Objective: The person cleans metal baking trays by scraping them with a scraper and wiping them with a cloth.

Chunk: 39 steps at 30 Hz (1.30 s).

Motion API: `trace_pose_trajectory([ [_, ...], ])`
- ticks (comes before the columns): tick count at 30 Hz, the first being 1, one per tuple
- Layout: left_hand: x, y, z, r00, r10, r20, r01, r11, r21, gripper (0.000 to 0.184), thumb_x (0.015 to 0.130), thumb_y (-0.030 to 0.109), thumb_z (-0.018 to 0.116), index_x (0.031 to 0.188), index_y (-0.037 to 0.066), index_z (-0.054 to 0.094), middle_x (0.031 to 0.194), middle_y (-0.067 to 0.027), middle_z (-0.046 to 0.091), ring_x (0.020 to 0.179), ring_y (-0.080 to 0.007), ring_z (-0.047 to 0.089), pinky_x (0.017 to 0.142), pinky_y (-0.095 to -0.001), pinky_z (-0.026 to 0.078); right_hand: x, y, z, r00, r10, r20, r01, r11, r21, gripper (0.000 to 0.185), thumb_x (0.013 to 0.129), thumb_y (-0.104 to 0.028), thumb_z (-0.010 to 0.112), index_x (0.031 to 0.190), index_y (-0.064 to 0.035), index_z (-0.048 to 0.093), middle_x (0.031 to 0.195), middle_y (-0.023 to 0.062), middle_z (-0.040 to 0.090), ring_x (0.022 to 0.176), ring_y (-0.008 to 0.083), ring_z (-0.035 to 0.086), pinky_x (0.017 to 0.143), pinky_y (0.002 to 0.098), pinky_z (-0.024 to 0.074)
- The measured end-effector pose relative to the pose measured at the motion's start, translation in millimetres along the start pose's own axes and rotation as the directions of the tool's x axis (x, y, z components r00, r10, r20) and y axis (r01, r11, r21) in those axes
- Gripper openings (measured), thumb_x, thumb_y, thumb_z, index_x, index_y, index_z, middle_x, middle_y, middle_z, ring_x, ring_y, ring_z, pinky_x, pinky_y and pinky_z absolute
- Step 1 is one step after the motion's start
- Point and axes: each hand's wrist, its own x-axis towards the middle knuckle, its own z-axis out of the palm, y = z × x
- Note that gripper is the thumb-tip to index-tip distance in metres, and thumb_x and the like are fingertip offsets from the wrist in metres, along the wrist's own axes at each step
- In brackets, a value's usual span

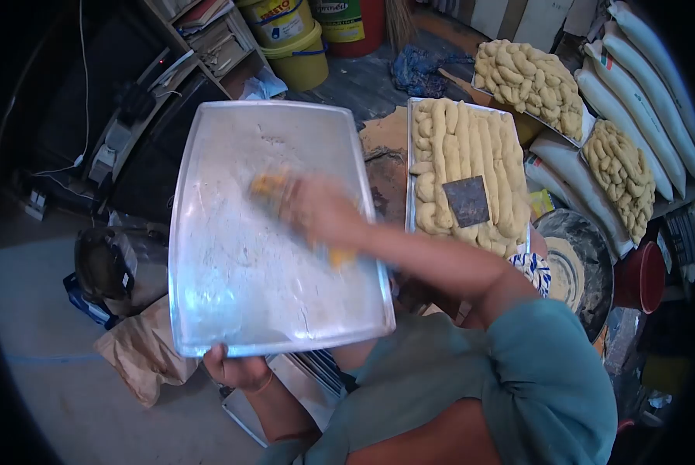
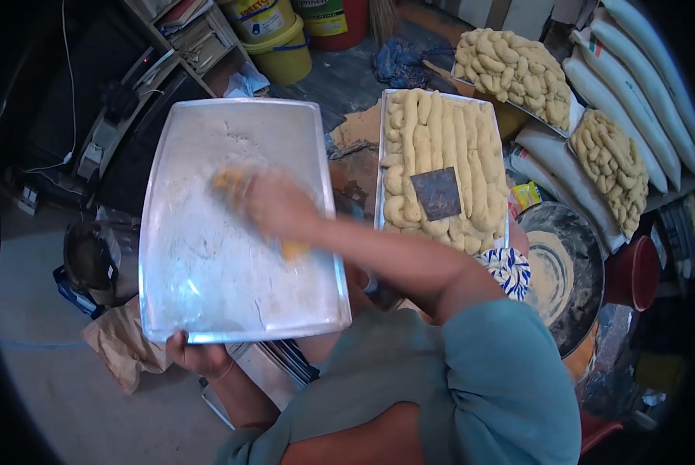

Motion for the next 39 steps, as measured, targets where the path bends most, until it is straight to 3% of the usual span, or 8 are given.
trace_pose_trajectory([
  [3,22.8,-21.3,2.0,0.991,-0.020,-0.131,0.019,1.000,-0.011,0.068,0.072,0.012,0.054,0.137,-0.001,0.040,0.135,-0.0167,0.049,0.126,-0.0333,0.045,0.110,-0.0486,0.032,-45.0,-102.2,-29.4,0.908,-0.407,-0.101,0.419,0.873,0.251,0.038,0.087,-0.030,0.059,0.115,-0.0038,0.063,0.103,0.0216,0.065,0.080,0.0345,0.065,0.077,0.0452,0.0508],
  [8,11.1,-5.7,18.4,0.984,0.016,-0.175,-0.006,0.998,0.062,0.071,0.069,0.010,0.053,0.137,-0.002,0.038,0.133,-0.0178,0.048,0.124,-0.0333,0.045,0.110,-0.0470,0.031,-1.1,16.0,-53.2,0.856,0.480,0.193,-0.510,0.847,0.153,0.038,0.085,-0.030,0.063,0.108,-0.0012,0.064,0.090,0.0172,0.065,0.083,0.0327,0.062,0.078,0.0458,0.0485],
  [11,10.4,-0.7,22.9,0.984,0.039,-0.175,-0.024,0.996,0.082,0.071,0.069,0.012,0.053,0.137,-0.003,0.038,0.133,-0.0179,0.048,0.124,-0.0331,0.045,0.109,-0.0470,0.032,-9.9,62.1,-10.4,0.841,0.365,-0.400,-0.405,0.914,-0.020,0.036,0.083,-0.029,0.063,0.108,-0.0036,0.064,0.092,0.0169,0.062,0.088,0.0335,0.059,0.077,0.0463,0.0471],
  [15,33.7,-13.5,6.5,0.983,0.055,-0.174,-0.044,0.997,0.071,0.067,0.073,0.011,0.052,0.137,-0.003,0.038,0.135,-0.0176,0.048,0.125,-0.0327,0.045,0.109,-0.0455,0.033,-38.4,-94.0,-28.0,0.906,-0.087,0.414,0.134,0.987,-0.086,0.033,0.085,-0.022,0.054,0.117,-0.0188,0.064,0.105,0.0106,0.064,0.084,0.0275,0.060,0.073,0.0429,0.0452],
  [21,33.5,0.2,-3.5,0.988,0.052,-0.142,-0.044,0.997,0.063,0.067,0.073,0.011,0.054,0.137,-0.001,0.039,0.134,-0.0159,0.050,0.123,-0.0320,0.047,0.108,-0.0459,0.034,-69.4,46.3,-2.6,0.964,0.176,-0.197,-0.120,0.956,0.267,0.042,0.085,-0.028,0.061,0.122,-0.0099,0.057,0.102,0.0118,0.066,0.079,0.0235,0.062,0.075,0.0401,0.0488],
  [24,28.8,2.6,0.8,0.989,0.084,-0.126,-0.071,0.992,0.104,0.067,0.073,0.011,0.055,0.137,0.000,0.040,0.132,-0.0156,0.051,0.122,-0.0318,0.047,0.108,-0.0459,0.035,-46.5,100.5,-20.3,0.512,0.859,0.003,-0.437,0.257,0.862,0.030,0.090,-0.032,0.057,0.097,-0.0037,0.063,0.097,0.0139,0.065,0.091,0.0233,0.061,0.081,0.0370,0.0492],
  [27,25.7,1.9,-7.6,0.996,0.005,-0.086,-0.001,0.999,0.039,0.065,0.073,0.013,0.055,0.135,-0.001,0.041,0.133,-0.0156,0.050,0.122,-0.0311,0.048,0.107,-0.0454,0.035,-3.4,122.4,-44.0,0.559,0.788,0.259,-0.156,-0.206,0.966,0.029,0.091,-0.036,0.056,0.091,-0.0072,0.060,0.086,0.0105,0.063,0.079,0.0211,0.062,0.073,0.0359,0.0509],
  [39,80.2,-1.2,38.4,0.954,0.166,-0.250,-0.141,0.983,0.116,0.060,0.078,0.022,0.048,0.133,-0.002,0.043,0.130,-0.0174,0.050,0.121,-0.0329,0.048,0.105,-0.0474,0.037,-95.4,-46.9,11.2,0.632,0.743,0.220,-0.477,0.148,0.867,0.041,0.096,-0.030,0.055,0.125,-0.0016,0.049,0.093,0.0035,0.057,0.079,0.0130,0.053,0.076,0.0289,0.0472],
])
